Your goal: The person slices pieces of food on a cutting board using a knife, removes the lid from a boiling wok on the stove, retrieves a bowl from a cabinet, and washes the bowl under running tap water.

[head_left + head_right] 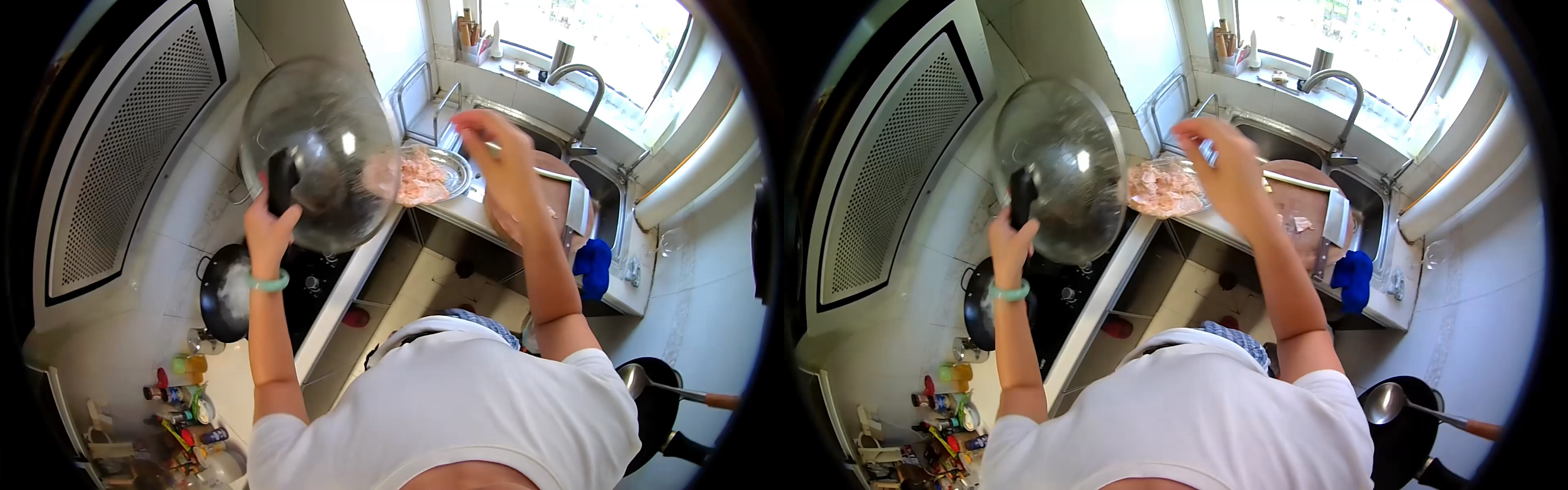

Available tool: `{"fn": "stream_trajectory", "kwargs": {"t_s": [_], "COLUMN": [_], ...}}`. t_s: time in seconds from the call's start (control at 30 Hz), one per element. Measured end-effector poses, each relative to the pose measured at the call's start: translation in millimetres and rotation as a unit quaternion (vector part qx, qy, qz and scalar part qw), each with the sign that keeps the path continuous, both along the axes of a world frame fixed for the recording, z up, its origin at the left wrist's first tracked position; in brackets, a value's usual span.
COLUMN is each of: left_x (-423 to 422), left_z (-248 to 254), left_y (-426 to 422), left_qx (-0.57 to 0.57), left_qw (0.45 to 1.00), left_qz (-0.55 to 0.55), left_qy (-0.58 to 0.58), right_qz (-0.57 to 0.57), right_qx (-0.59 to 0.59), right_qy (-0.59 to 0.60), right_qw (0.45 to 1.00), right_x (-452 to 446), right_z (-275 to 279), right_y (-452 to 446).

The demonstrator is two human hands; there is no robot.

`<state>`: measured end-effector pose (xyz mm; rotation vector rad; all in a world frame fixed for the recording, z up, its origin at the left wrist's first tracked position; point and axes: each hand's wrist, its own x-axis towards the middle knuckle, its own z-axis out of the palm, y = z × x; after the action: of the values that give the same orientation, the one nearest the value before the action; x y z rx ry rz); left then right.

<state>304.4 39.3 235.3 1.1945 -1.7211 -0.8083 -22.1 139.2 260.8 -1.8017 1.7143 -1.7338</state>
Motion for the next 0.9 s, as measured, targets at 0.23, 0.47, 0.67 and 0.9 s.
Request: {"fn": "stream_trajectory", "kwargs": {"t_s": [0.23,0.47,0.67,0.9], "left_x": [-188.4,-333.0,-409.1,-442.0], "left_z": [-27.4,-41.4,-61.6,-84.5], "left_y": [-96.7,-141.7,-153.0,-182.8], "left_qx": [-0.019,-0.123,-0.190,-0.172], "left_qw": [0.975,0.971,0.975,0.968], "left_qz": [-0.155,-0.119,0.067,0.130], "left_qy": [0.161,0.168,0.097,0.132], "right_qz": [-0.156,-0.212,-0.212,-0.233], "right_qx": [-0.044,0.023,0.161,0.184], "right_qy": [0.022,-0.053,-0.059,0.150], "right_qw": [0.986,0.976,0.962,0.943], "right_x": [-104.0,-151.4,-143.6,-145.8], "right_z": [20.9,-2.6,-20.1,-35.8], "right_y": [73.8,108.6,46.9,-152.6]}}
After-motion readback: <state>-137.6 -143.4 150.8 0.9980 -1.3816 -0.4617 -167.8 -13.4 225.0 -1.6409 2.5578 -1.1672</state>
